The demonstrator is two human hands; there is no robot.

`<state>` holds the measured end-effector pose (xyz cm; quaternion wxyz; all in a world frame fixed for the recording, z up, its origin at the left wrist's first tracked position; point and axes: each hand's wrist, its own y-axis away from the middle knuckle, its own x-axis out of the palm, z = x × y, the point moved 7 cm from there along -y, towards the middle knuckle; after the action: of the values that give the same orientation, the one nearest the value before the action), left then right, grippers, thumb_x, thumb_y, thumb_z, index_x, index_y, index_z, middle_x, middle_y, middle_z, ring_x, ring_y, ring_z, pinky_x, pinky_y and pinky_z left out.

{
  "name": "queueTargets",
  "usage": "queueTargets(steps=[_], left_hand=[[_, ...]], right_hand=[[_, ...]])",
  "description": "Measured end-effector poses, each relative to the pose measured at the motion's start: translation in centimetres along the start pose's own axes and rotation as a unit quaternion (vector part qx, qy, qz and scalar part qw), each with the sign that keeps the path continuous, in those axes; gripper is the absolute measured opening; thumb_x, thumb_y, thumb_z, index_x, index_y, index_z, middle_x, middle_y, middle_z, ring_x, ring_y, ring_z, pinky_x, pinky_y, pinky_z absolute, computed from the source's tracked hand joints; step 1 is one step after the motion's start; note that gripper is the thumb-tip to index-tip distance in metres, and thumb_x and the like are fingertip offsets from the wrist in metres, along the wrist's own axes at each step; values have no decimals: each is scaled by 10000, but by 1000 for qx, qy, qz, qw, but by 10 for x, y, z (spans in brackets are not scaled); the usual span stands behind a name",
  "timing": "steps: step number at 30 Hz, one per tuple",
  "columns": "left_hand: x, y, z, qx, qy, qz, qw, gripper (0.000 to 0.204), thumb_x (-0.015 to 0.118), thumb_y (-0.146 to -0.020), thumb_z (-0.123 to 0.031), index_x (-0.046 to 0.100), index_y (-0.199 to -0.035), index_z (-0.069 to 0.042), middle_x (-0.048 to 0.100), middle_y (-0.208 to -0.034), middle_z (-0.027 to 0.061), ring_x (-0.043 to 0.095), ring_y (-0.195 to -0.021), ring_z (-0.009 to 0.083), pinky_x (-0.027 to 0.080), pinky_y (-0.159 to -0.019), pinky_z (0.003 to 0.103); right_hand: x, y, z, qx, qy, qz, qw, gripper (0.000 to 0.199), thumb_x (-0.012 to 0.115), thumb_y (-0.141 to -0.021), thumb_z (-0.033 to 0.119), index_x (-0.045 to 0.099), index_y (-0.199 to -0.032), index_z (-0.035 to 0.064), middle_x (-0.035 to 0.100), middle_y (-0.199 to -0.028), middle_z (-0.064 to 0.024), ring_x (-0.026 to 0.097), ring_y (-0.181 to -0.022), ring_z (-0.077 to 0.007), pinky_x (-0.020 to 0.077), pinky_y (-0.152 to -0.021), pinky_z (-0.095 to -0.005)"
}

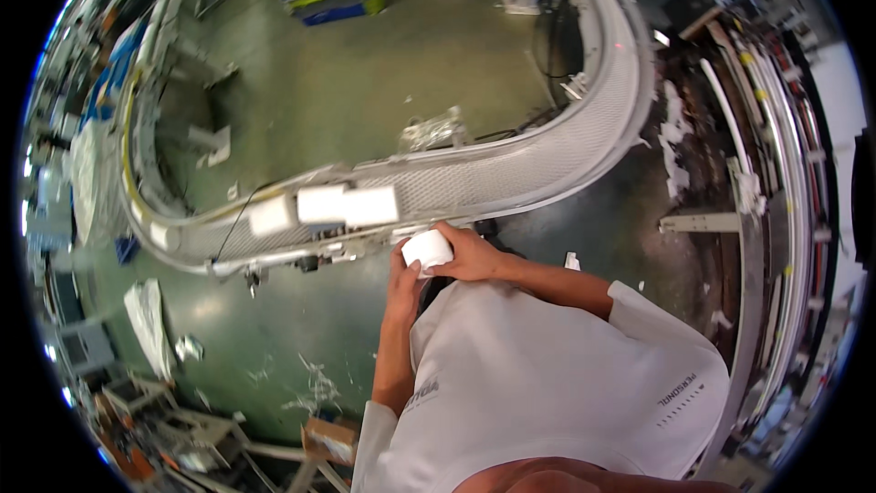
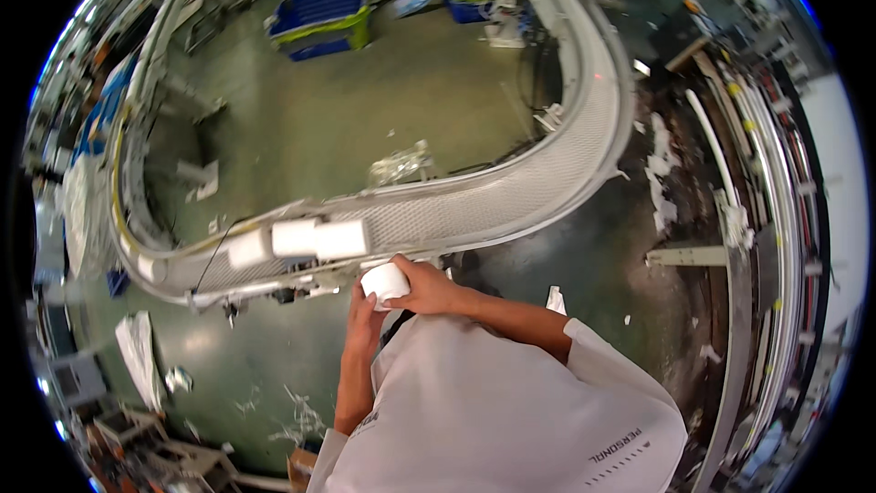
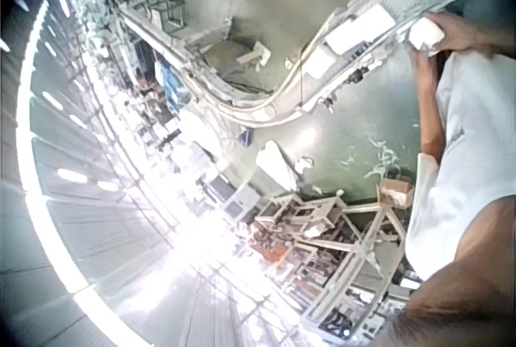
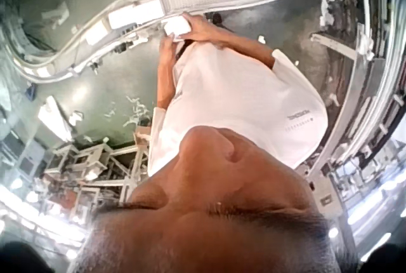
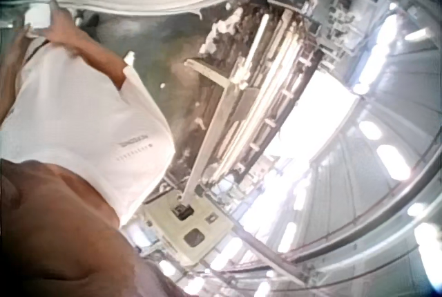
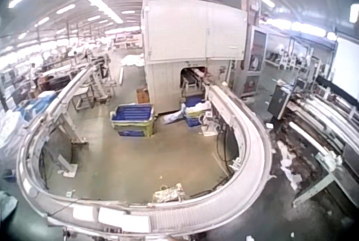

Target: The person stands by a circular conveyor belt, picks up individual white paper rolls, turns them over by hand, and places them back onto the belt.

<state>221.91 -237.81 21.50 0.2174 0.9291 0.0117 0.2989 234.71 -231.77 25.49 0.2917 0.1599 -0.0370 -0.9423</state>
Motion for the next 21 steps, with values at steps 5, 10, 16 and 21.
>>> queueTargets(steps=[5,10,16,21], left_hand=[[20,-7,9,37,-114,38,992,611,669,-888,-242,378,-1381,-29,518,-1239,110,507,-1130,199,418,-987,330],[7,-13,22,3,-133,6,991,559,702,-881,-213,437,-1336,-27,578,-1161,99,552,-1049,177,473,-900,310],[-4,-13,34,-14,-190,-19,982,581,544,-980,-411,450,-1333,40,594,-1185,130,553,-1067,183,439,-936,304],[-19,-12,37,-19,-235,-25,972,619,432,-998,-507,505,-1286,36,596,-1176,137,555,-1063,196,436,-931,327]], right_hand=[[-7,16,2,-5,192,-26,981,554,739,-736,388,482,-1052,12,653,-793,-262,633,-757,-469,512,-691,-511],[-12,27,13,37,145,3,989,560,701,-765,388,450,-1094,10,653,-831,-281,631,-783,-475,505,-704,-518],[-4,29,0,65,131,-13,989,595,666,-799,416,443,-1158,-4,650,-875,-289,637,-807,-468,507,-708,-499],[4,27,-4,75,133,26,988,604,636,-816,437,439,-1154,-24,642,-930,-305,630,-862,-475,499,-762,-501]])
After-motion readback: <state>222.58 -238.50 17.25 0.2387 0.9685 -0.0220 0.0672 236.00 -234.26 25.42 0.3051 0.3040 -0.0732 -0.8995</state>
